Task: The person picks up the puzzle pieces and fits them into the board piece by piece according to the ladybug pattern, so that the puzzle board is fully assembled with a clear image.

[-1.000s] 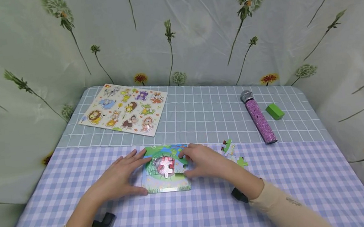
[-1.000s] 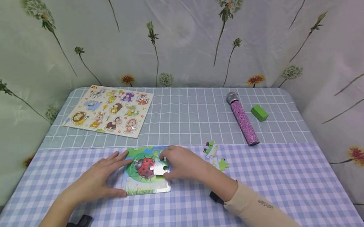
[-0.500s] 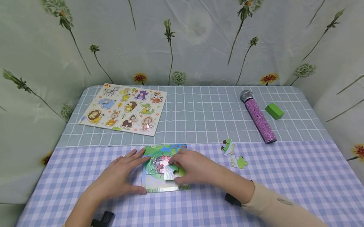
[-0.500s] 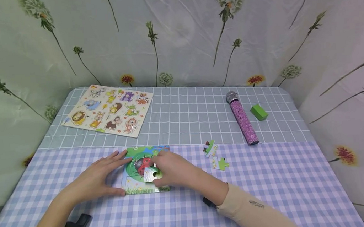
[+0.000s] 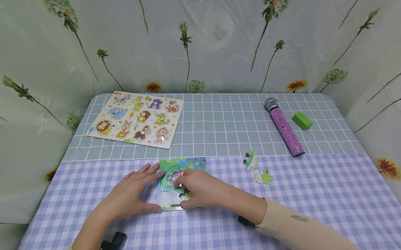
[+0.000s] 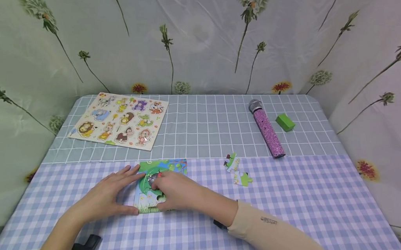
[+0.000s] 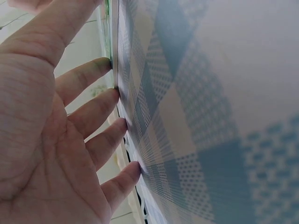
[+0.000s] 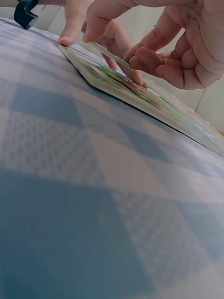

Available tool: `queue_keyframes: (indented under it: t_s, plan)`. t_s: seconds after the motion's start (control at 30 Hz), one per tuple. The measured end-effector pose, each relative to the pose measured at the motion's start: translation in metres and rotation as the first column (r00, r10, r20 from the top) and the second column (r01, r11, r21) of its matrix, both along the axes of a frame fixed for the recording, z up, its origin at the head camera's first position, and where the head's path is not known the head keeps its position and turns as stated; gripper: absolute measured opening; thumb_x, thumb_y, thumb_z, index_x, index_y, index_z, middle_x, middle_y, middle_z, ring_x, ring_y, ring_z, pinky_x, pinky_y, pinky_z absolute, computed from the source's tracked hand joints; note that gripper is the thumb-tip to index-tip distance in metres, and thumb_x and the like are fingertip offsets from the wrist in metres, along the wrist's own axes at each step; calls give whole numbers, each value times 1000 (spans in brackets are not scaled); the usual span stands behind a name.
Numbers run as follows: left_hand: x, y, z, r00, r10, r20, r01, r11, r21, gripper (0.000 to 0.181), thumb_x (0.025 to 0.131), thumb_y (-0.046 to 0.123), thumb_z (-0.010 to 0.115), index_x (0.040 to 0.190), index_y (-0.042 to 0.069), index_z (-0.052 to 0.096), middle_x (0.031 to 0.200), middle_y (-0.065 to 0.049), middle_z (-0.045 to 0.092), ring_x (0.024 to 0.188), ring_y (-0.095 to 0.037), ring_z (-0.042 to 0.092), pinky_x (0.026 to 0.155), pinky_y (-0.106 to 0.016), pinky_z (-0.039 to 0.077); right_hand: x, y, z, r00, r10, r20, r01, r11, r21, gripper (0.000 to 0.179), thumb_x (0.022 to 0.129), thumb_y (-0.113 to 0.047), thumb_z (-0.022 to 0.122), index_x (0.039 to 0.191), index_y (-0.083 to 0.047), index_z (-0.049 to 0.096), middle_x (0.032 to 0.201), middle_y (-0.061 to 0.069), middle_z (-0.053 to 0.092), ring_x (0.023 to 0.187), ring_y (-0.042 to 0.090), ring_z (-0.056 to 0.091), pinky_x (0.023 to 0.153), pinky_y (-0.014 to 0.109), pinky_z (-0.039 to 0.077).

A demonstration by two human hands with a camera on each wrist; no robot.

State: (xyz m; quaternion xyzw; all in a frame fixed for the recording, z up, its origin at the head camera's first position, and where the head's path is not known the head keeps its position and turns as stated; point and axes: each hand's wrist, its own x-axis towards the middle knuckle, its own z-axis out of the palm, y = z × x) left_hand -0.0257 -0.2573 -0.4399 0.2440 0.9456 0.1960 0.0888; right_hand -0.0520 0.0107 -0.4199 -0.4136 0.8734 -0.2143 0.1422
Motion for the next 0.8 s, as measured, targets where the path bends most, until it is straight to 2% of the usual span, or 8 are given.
queue_keyframes:
  t_s: [0.43, 0.8]
  plan:
    - [-1, -1, -2, 1000, -8, 1, 8, 1000, 8, 100, 75, 66, 89, 158, 22, 56, 172, -10, 42, 159, -45, 39, 117, -79, 36, -5, -17, -3, 1000, 27, 2, -27, 999, 22, 36, 87, -26, 88, 117, -9, 78, 95, -3, 66, 83, 4, 52, 72, 14, 45]
    - [0, -2, -2, 1000, -3, -3, 3, 1000, 11, 99, 75, 66, 89, 157, 22, 57, 172, -9, 43, 159, -44, 39, 116, -79, 36, -7, -25, -6, 999, 53, -13, -52, 998, 47, 33, 87, -27, 89, 113, -11, 80, 89, -6, 65, 83, 3, 51, 71, 12, 41]
